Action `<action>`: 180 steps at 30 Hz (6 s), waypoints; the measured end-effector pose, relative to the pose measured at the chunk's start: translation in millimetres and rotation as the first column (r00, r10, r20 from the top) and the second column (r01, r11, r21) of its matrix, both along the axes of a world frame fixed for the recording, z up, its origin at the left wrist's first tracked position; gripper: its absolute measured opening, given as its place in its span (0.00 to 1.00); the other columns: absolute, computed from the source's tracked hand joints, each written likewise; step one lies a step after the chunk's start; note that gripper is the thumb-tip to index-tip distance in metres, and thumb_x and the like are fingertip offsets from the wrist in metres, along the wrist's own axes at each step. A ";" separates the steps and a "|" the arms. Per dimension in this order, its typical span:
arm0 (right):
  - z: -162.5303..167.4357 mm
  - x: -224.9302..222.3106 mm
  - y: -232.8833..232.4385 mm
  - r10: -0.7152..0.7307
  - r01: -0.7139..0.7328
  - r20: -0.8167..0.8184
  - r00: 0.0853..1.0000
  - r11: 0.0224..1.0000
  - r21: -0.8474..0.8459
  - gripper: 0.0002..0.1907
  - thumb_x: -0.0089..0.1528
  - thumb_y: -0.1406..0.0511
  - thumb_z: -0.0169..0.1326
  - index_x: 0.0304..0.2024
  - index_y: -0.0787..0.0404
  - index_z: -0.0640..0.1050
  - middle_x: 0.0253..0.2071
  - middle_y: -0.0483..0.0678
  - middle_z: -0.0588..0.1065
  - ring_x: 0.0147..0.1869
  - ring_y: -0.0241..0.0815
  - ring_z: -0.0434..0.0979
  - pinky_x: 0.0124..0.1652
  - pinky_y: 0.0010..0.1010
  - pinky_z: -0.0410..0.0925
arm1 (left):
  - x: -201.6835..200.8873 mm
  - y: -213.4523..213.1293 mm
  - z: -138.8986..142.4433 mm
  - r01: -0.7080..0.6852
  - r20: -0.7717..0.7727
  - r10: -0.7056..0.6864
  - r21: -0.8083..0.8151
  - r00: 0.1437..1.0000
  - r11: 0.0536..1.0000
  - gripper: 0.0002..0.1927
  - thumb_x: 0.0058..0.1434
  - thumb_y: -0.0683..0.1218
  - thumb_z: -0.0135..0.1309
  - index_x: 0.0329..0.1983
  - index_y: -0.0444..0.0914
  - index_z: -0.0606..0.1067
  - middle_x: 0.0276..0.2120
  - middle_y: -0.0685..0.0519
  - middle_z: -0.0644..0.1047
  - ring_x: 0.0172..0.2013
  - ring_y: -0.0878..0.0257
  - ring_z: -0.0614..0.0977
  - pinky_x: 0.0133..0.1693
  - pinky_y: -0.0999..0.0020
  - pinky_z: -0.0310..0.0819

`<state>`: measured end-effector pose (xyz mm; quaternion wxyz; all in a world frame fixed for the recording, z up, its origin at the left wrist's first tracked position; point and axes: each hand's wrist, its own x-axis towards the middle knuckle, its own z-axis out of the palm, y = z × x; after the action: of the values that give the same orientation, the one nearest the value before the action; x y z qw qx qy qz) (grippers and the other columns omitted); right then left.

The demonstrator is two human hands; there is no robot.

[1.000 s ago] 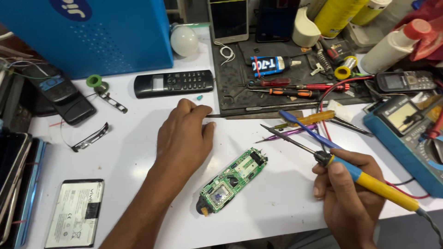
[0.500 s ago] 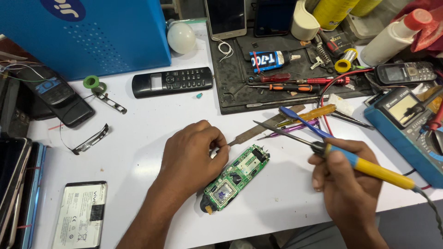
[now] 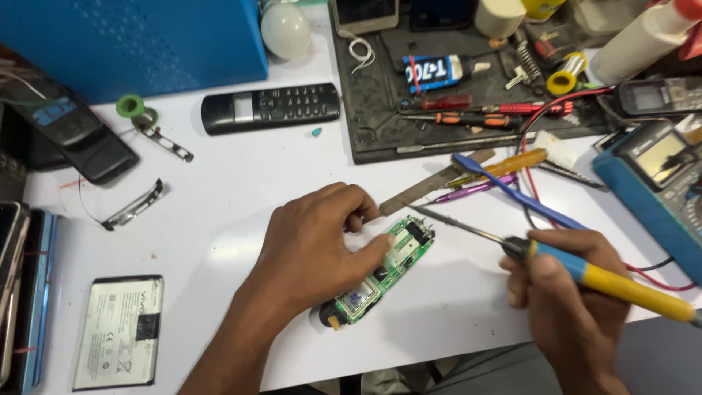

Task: The person works on a disassembled feature phone at a repair bench. They scrub the keypad and housing with a toothbrush, reposition the phone body, then use a soldering iron to solder points on the exposed green circuit board while holding the board steady with the other hand.

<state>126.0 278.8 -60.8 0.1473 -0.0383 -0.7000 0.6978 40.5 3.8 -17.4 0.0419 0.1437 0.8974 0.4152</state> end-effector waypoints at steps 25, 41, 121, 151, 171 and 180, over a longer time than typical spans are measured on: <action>-33.1 25.2 22.7 0.085 -0.120 0.102 0.991 0.904 0.410 0.16 0.69 0.58 0.54 0.51 0.62 0.72 0.29 0.55 0.76 0.30 0.42 0.82 0.40 0.36 0.78 | -17.9 -3.3 -40.5 0.018 0.173 0.001 -0.107 0.985 0.994 0.13 0.45 0.53 0.65 0.30 0.44 0.83 0.15 0.60 0.79 0.16 0.66 0.81 0.24 0.67 0.73; -74.6 18.8 88.3 0.399 -0.434 0.175 0.900 0.857 0.277 0.21 0.64 0.59 0.56 0.58 0.58 0.71 0.38 0.56 0.79 0.37 0.45 0.87 0.36 0.36 0.79 | -16.5 -2.1 -47.2 0.009 0.161 0.007 -0.099 0.987 0.995 0.11 0.45 0.53 0.66 0.27 0.43 0.83 0.15 0.59 0.80 0.18 0.68 0.82 0.25 0.69 0.75; -73.3 38.0 61.0 0.134 -0.207 0.223 0.966 0.916 0.345 0.20 0.68 0.51 0.56 0.49 0.59 0.73 0.32 0.53 0.76 0.33 0.39 0.82 0.35 0.31 0.78 | -19.7 4.5 -52.9 0.039 0.195 0.003 -0.216 0.981 0.976 0.15 0.44 0.57 0.68 0.20 0.44 0.78 0.09 0.57 0.74 0.12 0.65 0.76 0.22 0.66 0.67; -75.6 37.1 62.6 0.120 -0.217 0.239 0.964 0.873 0.436 0.21 0.68 0.50 0.54 0.43 0.61 0.75 0.30 0.52 0.75 0.29 0.39 0.81 0.33 0.31 0.76 | -19.5 4.2 -53.5 0.036 0.154 -0.007 -0.190 0.988 0.981 0.15 0.44 0.57 0.68 0.20 0.43 0.79 0.10 0.57 0.75 0.13 0.65 0.77 0.23 0.66 0.68; -77.6 28.7 45.5 0.145 -0.124 0.023 0.989 0.745 0.655 0.25 0.69 0.51 0.56 0.48 0.65 0.64 0.32 0.55 0.71 0.31 0.43 0.77 0.33 0.34 0.74 | -19.5 3.7 -55.8 0.033 0.120 -0.012 -0.181 0.993 0.983 0.14 0.44 0.56 0.68 0.19 0.43 0.79 0.08 0.56 0.75 0.11 0.66 0.76 0.21 0.67 0.68; -72.8 39.2 54.6 0.105 -0.189 0.194 0.975 0.849 0.493 0.25 0.72 0.47 0.50 0.45 0.63 0.70 0.33 0.52 0.74 0.30 0.39 0.78 0.30 0.27 0.73 | -19.9 4.2 -52.6 0.038 0.197 0.006 -0.217 0.980 0.975 0.15 0.45 0.57 0.67 0.21 0.44 0.78 0.10 0.57 0.75 0.14 0.65 0.77 0.24 0.65 0.68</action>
<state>165.2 333.4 -133.6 0.0416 -0.0001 -0.8696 0.4921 20.6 8.0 -70.0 0.1492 0.1038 0.9281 0.3251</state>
